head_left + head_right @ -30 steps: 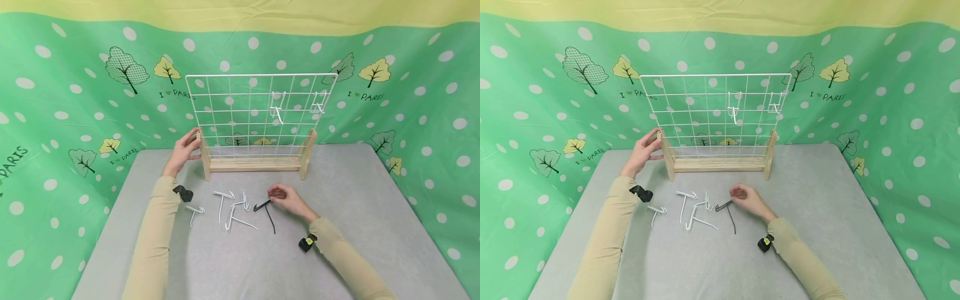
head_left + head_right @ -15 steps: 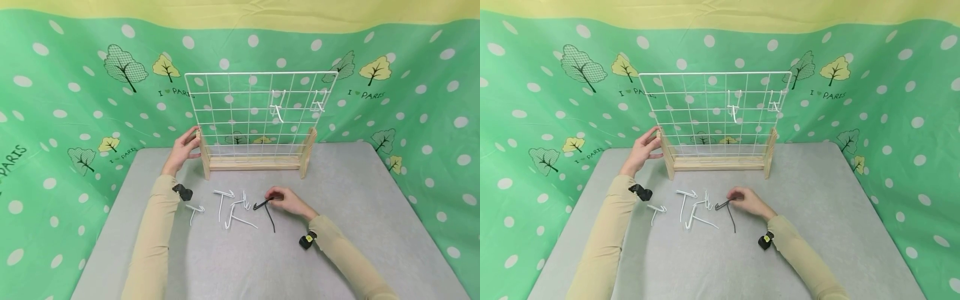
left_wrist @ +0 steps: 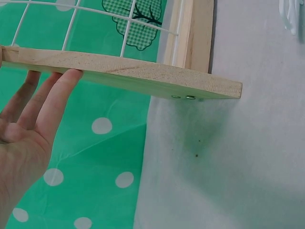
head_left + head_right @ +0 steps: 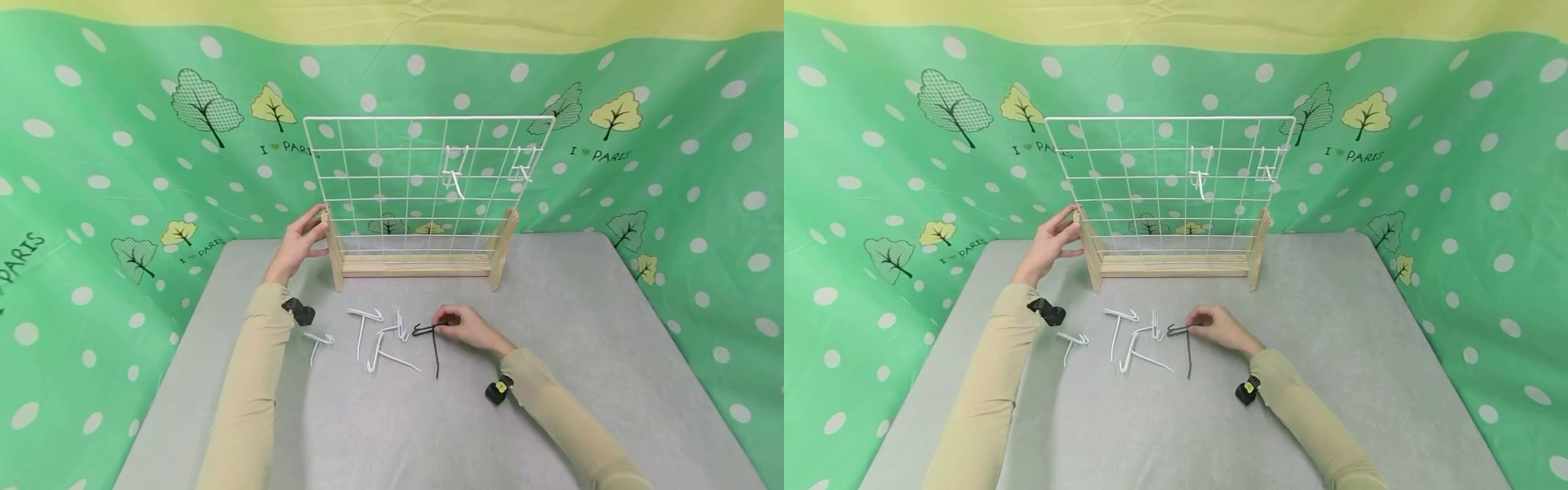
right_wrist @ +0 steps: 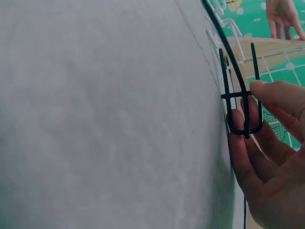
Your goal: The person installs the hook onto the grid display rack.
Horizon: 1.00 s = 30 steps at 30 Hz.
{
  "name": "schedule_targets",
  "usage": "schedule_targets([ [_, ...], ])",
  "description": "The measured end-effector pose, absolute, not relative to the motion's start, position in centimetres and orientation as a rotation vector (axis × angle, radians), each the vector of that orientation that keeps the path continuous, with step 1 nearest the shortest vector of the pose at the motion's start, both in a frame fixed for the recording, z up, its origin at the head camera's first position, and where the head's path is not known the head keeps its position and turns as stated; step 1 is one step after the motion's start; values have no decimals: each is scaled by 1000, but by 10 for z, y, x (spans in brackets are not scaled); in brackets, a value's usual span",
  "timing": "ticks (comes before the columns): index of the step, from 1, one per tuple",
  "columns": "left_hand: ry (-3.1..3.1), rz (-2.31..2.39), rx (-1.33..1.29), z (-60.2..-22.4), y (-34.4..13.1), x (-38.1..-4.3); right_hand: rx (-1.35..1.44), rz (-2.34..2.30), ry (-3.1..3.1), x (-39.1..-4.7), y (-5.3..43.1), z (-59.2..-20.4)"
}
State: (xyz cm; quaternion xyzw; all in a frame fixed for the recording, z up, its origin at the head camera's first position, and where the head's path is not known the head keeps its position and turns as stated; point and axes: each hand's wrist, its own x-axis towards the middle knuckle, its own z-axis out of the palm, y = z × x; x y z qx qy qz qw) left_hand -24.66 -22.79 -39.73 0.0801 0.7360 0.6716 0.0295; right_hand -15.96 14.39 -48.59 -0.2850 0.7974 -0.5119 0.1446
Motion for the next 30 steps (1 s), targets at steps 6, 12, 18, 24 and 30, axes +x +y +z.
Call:
schedule_targets([
  [6, 2263, 2076, 242, -400, -229, -250, -813, -1480, 2318, -161, 145, -488],
  [12, 2256, 2091, 227, -414, -234, -260, -832, -1507, 2325, -162, 145, -488],
  [18, 2301, 2060, 215, -420, -234, -264, -804, -1513, 2339, -163, 146, -488],
  [24, 2288, 2069, 210, -417, -234, -263, -760, -1540, 2337, -163, 147, -486],
  [30, 2284, 2064, 222, -403, -229, -252, -733, -1585, 2311, -162, 149, -486],
])
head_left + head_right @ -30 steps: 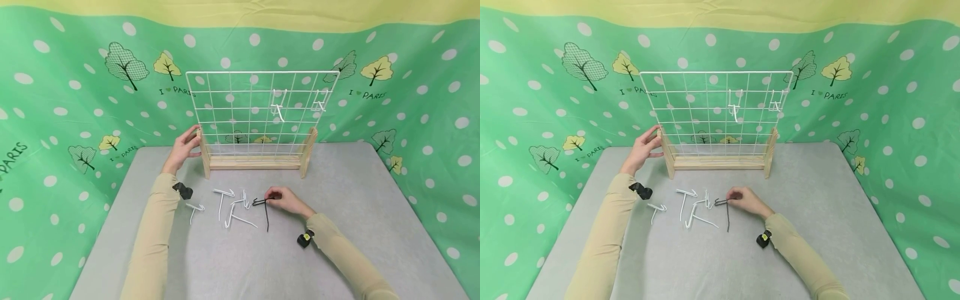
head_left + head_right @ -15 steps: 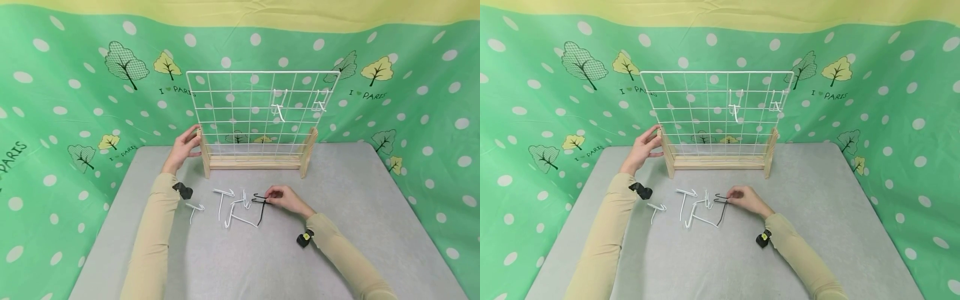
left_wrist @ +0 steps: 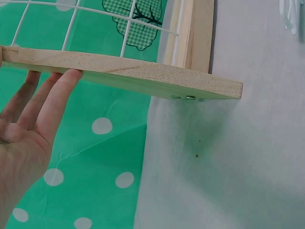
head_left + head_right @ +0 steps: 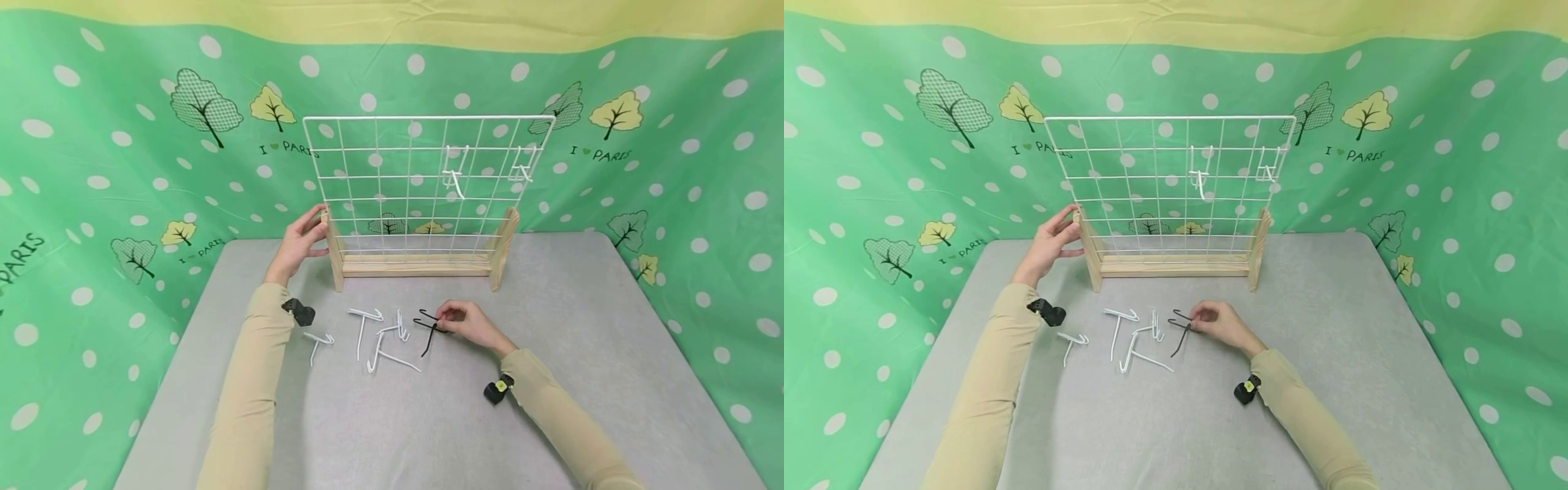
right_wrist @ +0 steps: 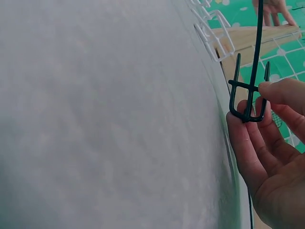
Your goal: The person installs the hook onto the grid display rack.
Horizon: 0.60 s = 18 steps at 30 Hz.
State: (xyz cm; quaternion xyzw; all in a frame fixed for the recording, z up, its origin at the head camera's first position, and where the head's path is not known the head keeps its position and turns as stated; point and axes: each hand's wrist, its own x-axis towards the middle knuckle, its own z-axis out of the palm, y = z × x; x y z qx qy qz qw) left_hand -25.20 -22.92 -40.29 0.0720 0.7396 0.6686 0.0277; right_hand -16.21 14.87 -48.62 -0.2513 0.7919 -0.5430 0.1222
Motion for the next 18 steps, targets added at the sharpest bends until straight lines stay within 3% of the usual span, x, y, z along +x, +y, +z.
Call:
schedule_targets([
  [18, 2291, 2048, 211, -395, -226, -245, -604, -1672, 2297, -167, 153, -482],
])
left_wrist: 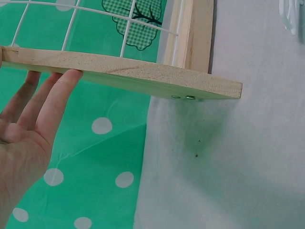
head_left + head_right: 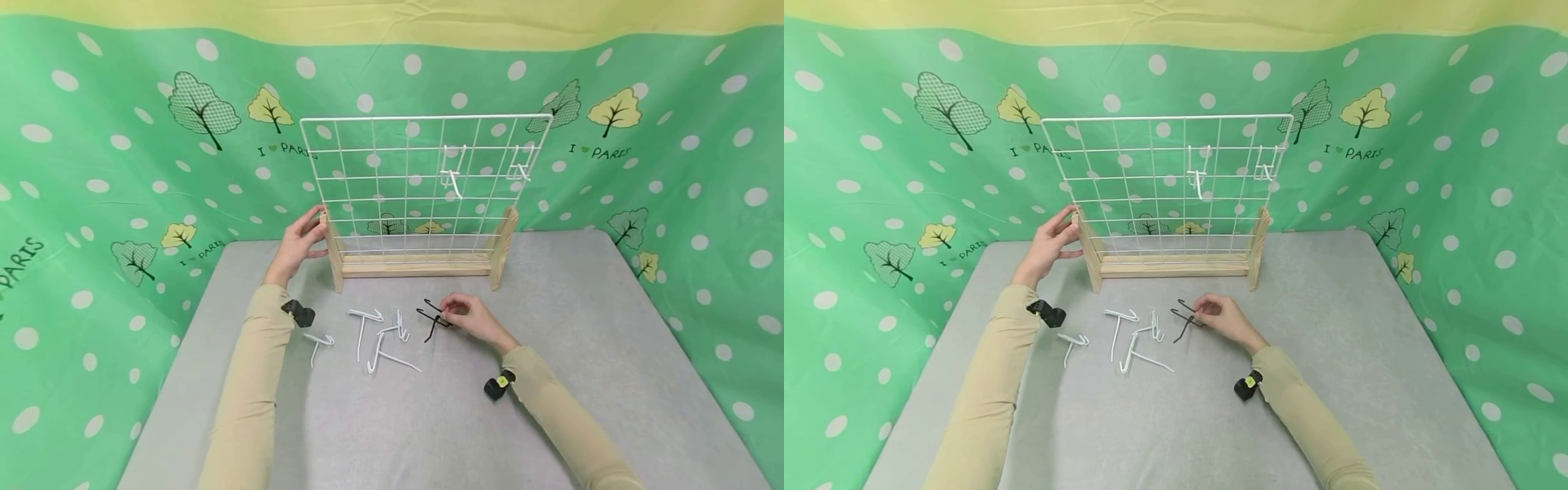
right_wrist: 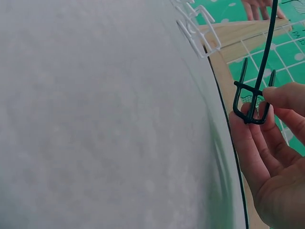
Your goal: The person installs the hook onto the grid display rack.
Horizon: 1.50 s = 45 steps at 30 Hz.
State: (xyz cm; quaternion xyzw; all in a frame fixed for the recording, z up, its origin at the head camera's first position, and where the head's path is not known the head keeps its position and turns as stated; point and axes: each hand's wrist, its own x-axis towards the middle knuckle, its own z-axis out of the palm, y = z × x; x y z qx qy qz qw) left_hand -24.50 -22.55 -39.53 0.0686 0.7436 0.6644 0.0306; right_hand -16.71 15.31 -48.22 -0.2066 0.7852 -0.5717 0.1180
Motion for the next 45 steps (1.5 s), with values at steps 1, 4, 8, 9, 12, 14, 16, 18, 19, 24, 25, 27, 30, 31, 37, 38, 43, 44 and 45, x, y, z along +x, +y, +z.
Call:
schedule_targets([
  [1, 2291, 2048, 211, -395, -226, -245, -604, -1678, 2300, -167, 153, -482],
  [4, 2292, 2047, 215, -396, -226, -245, -600, -1698, 2312, -169, 152, -481],
  [8, 2290, 2053, 223, -396, -226, -245, -604, -1722, 2318, -171, 150, -478],
  [9, 2287, 2056, 223, -396, -226, -245, -608, -1725, 2319, -171, 150, -478],
  [12, 2288, 2055, 224, -396, -226, -245, -620, -1744, 2315, -172, 148, -475],
  [14, 2290, 2052, 223, -397, -226, -246, -618, -1760, 2310, -174, 148, -474],
  [16, 2290, 2050, 221, -397, -226, -246, -618, -1774, 2308, -175, 147, -473],
  [18, 2287, 2050, 219, -397, -226, -246, -613, -1783, 2303, -178, 146, -472],
  [19, 2283, 2053, 216, -397, -226, -247, -616, -1780, 2307, -179, 146, -471],
  [24, 2276, 2060, 209, -397, -226, -247, -617, -1803, 2296, -185, 143, -466],
  [25, 2275, 2061, 208, -397, -226, -246, -614, -1810, 2292, -186, 143, -464],
  [27, 2275, 2062, 211, -397, -226, -246, -609, -1820, 2291, -188, 141, -460],
  [30, 2275, 2064, 209, -397, -226, -246, -611, -1820, 2298, -189, 137, -455],
  [31, 2275, 2063, 208, -397, -226, -246, -612, -1816, 2303, -189, 136, -453],
  [37, 2275, 2061, 205, -398, -226, -247, -601, -1840, 2292, -191, 131, -447],
  [38, 2275, 2060, 207, -398, -226, -247, -602, -1856, 2283, -192, 130, -447],
  [43, 2286, 2054, 219, -398, -227, -247, -525, -1992, 2195, -202, 125, -449],
  [44, 2285, 2054, 220, -398, -227, -248, -499, -2015, 2185, -205, 124, -451],
  [45, 2285, 2053, 223, -398, -226, -248, -470, -2036, 2178, -208, 123, -452],
])
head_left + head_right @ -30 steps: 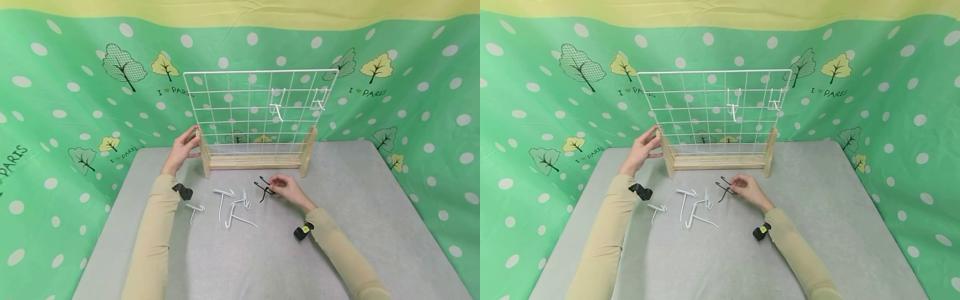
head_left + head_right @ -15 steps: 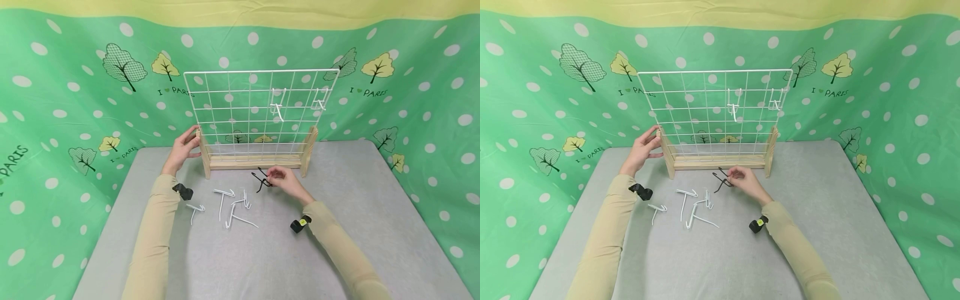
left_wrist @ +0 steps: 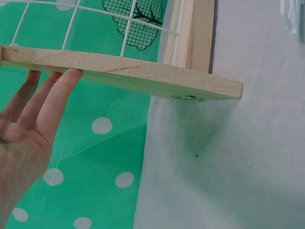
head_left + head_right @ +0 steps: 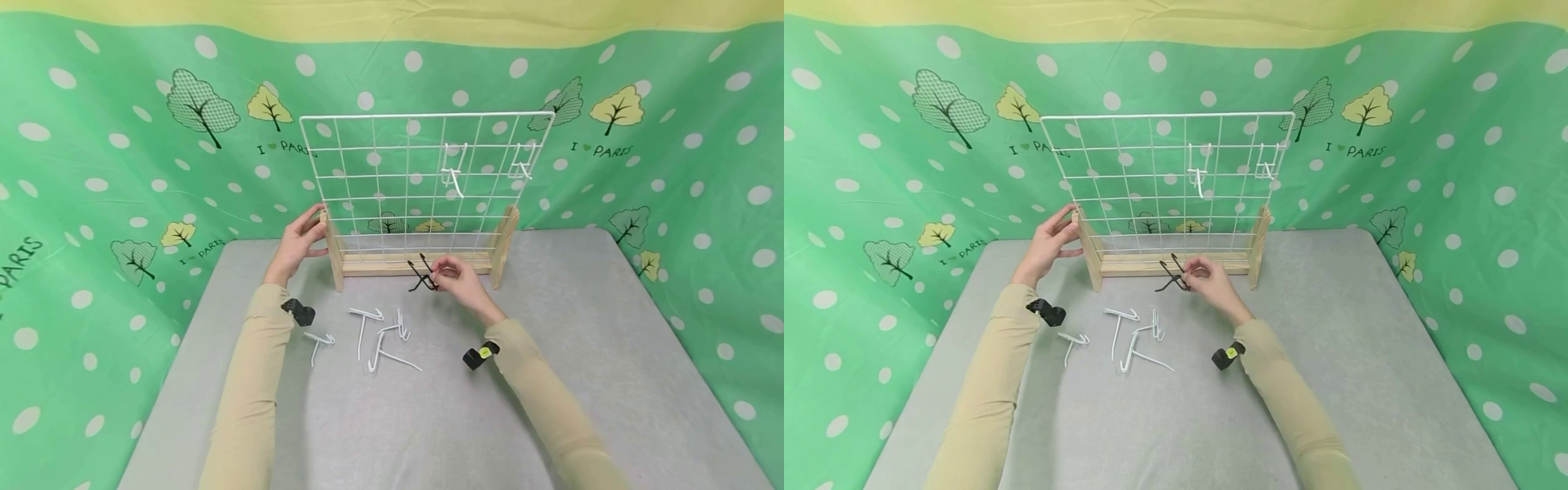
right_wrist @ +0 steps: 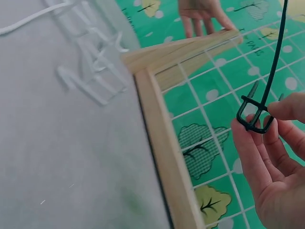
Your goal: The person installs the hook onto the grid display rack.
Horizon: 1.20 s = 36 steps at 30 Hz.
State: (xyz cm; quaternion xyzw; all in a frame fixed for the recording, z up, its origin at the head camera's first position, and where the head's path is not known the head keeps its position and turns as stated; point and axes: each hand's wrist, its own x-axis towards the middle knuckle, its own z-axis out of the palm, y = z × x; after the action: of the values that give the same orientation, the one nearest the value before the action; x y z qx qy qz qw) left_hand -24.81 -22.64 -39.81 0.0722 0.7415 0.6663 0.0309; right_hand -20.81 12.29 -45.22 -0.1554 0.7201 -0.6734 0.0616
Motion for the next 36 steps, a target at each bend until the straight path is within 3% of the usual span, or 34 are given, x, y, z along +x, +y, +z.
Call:
schedule_targets([
  [18, 2270, 2065, 226, -397, -227, -249, -428, -2080, 2209, -223, 111, -441],
  [36, 2274, 2053, 205, -397, -226, -247, -565, -2111, 2234, -230, 106, -412],
])
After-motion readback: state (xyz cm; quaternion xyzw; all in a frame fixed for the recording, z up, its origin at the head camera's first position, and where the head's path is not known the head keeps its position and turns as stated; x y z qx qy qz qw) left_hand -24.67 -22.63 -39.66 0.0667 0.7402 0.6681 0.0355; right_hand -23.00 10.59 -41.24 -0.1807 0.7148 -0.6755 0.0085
